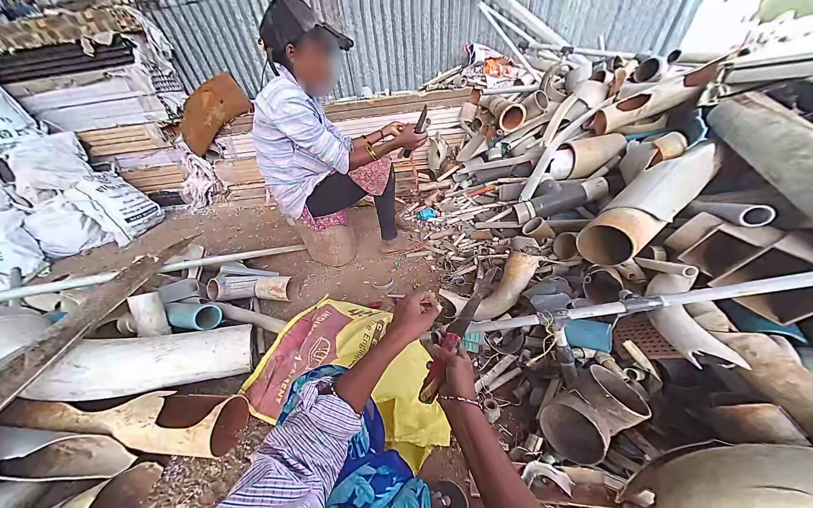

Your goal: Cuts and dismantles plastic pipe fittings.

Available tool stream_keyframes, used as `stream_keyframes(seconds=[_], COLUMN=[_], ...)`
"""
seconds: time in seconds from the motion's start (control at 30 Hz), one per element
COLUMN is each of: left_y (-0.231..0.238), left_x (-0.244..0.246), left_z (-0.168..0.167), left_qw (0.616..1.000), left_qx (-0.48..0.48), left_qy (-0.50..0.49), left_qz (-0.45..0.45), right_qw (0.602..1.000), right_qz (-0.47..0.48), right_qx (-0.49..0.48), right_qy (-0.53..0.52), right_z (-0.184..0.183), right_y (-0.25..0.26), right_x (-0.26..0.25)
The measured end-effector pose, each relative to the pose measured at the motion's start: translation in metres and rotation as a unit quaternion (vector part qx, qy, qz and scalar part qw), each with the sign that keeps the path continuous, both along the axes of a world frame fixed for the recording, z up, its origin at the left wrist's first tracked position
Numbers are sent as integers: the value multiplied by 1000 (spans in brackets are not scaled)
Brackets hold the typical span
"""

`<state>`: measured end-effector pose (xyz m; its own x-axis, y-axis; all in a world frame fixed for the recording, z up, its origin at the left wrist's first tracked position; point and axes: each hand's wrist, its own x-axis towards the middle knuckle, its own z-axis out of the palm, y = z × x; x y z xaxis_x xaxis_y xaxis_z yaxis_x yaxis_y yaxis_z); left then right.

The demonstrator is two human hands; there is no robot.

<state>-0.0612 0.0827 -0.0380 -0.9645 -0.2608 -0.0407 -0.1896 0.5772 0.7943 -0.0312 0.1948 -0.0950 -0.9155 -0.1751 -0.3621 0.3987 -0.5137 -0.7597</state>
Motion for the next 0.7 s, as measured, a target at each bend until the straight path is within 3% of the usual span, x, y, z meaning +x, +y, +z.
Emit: stream_keyframes(seconds=[0.13, 0.3, 0.43, 0.7], left_y=[1, -19, -33, -56], left_x=[12, 21, 27, 36], left_z=[6, 13, 20, 27], left_qw=[976, 878, 828, 776], left_qx=[29, -34, -51, -45], left_qy=[201, 461, 541, 613], left_qz=[78, 122, 139, 141], right_qw=[998, 995, 996, 998], right_qz=[-14, -31, -32, -10], right_qx=[9, 20, 24, 19], right_qy=[63, 91, 80, 59], right_z=[20, 33, 40, 47], right_y=[9, 17, 15, 9], right_x=[16, 28, 38, 53])
